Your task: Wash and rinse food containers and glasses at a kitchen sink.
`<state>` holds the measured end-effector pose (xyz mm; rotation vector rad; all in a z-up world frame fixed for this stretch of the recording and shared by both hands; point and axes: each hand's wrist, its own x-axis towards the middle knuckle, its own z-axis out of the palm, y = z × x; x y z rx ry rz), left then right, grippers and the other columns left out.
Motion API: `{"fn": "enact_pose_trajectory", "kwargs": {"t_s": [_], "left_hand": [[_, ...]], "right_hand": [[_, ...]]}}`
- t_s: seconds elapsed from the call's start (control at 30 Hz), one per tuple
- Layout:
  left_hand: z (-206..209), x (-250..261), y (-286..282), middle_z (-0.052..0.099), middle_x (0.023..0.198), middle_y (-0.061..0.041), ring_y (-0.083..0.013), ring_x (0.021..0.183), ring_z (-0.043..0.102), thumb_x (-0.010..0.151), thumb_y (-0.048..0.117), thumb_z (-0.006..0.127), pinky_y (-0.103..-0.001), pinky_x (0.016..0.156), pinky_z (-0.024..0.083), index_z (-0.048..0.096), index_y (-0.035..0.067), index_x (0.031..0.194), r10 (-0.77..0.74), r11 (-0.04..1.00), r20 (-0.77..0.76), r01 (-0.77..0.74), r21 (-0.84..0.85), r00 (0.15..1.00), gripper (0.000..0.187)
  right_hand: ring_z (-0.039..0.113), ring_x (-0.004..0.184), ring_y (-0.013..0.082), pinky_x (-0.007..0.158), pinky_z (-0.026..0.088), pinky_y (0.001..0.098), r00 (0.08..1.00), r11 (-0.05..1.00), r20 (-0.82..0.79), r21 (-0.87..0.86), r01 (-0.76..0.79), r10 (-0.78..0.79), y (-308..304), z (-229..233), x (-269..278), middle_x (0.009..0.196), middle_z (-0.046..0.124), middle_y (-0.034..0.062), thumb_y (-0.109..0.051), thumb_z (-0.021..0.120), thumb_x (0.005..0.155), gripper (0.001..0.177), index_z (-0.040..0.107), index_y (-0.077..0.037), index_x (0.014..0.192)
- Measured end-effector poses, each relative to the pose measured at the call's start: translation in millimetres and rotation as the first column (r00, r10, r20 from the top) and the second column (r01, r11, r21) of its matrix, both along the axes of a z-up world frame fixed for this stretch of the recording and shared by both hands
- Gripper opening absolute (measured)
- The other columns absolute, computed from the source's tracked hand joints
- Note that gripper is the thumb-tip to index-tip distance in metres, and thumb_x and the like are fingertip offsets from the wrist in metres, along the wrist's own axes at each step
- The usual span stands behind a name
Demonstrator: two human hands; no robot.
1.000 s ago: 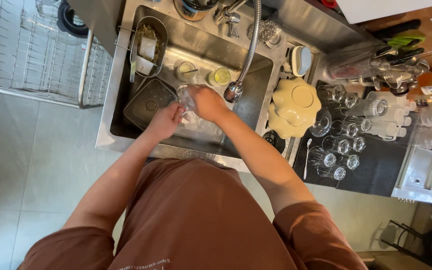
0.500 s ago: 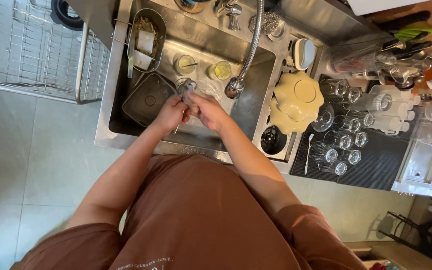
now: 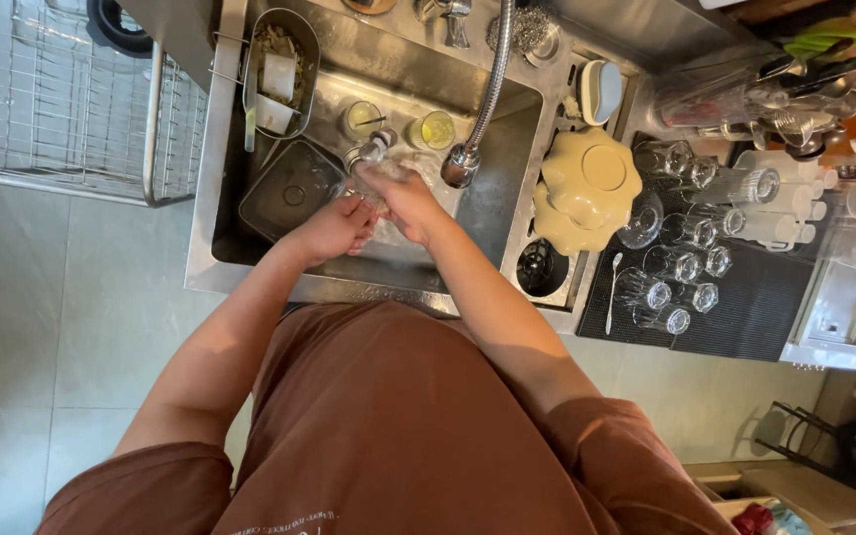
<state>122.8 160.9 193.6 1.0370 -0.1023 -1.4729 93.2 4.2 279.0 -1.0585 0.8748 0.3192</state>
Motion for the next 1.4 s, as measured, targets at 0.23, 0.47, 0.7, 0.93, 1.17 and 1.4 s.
{"fn": "enact_pose_trajectory", "kwargs": {"t_s": [0.23, 0.47, 0.7, 0.93, 1.17, 1.4], "left_hand": [[27.4, 34.3, 0.8, 0.060, 0.077, -0.002, -0.0132, 0.061, 0.054, 0.106, 0.028, 0.053, -0.030, 0.055, 0.045, 0.062, 0.004, 0.103, -0.172, 0.983, 0.063, 0.167, 0.081, 0.983, 0.026], [21.9, 50.8, -3.8, 0.072, 0.100, -0.008, -0.0144, 0.083, 0.066, 0.103, 0.026, 0.063, -0.031, 0.073, 0.052, 0.066, 0.001, 0.124, 0.008, 1.000, 0.522, -0.019, 0.015, 0.853, 0.033], [58.8, 17.2, -45.1, 0.072, 0.107, -0.002, -0.0146, 0.077, 0.064, 0.107, 0.030, 0.053, -0.035, 0.063, 0.052, 0.067, 0.007, 0.124, 0.514, 0.854, -0.003, -0.512, -0.096, 0.858, 0.031], [58.7, 49.4, -26.6, 0.074, 0.116, -0.013, -0.0201, 0.107, 0.072, 0.112, 0.027, 0.049, -0.032, 0.089, 0.057, 0.060, 0.004, 0.109, 0.764, 0.638, 0.080, -0.731, -0.243, 0.640, 0.026], [58.0, 56.2, 13.8, 0.059, 0.082, -0.002, -0.0156, 0.070, 0.062, 0.113, 0.026, 0.050, -0.029, 0.062, 0.052, 0.055, 0.008, 0.110, 0.806, 0.592, 0.133, -0.780, -0.201, 0.577, 0.019], [-40.2, -24.0, -36.1, 0.066, 0.088, -0.005, -0.0097, 0.064, 0.054, 0.103, 0.012, 0.049, -0.027, 0.053, 0.046, 0.055, 0.010, 0.122, 0.423, 0.866, 0.165, -0.451, 0.218, 0.891, 0.020]], "right_hand": [[0.071, 0.087, 0.0200, 0.070, 0.058, 0.0339, 0.995, 0.973, 0.001, -0.211, -0.098, 0.101, -10.5, -3.7, 2.8, 0.102, 0.077, 0.0117, -0.023, 0.074, 0.095, 0.029, 0.071, 0.003, 0.107], [0.070, 0.065, 0.0184, 0.060, 0.057, 0.0325, 0.839, 0.762, 0.024, -0.434, -0.481, 0.543, -24.8, 9.7, 3.6, 0.079, 0.075, 0.0109, -0.018, 0.064, 0.093, 0.021, 0.073, 0.001, 0.094], [0.072, 0.069, 0.0159, 0.066, 0.058, 0.0308, 0.786, 0.730, 0.096, -0.453, -0.512, 0.610, -35.9, 25.3, 4.9, 0.079, 0.075, 0.0102, -0.013, 0.074, 0.081, 0.018, 0.073, 0.002, 0.092], [0.071, 0.078, 0.0255, 0.075, 0.056, 0.0376, 0.596, 0.345, -0.244, -0.626, -0.699, 0.765, -31.6, 16.4, -12.5, 0.084, 0.075, 0.0166, -0.034, 0.081, 0.081, 0.035, 0.078, -0.001, 0.091], [0.073, 0.093, 0.0230, 0.086, 0.058, 0.0355, 0.830, 0.411, -0.018, -0.863, -0.294, 0.557, -38.1, 44.7, 14.2, 0.100, 0.076, 0.0139, -0.029, 0.078, 0.089, 0.042, 0.069, -0.004, 0.121], [0.070, 0.071, 0.0160, 0.065, 0.062, 0.0345, 0.839, 0.816, 0.542, -0.463, 0.347, -0.049, -72.9, 132.6, 126.6, 0.094, 0.073, 0.0055, -0.019, 0.075, 0.092, 0.033, 0.063, -0.002, 0.117]]}}
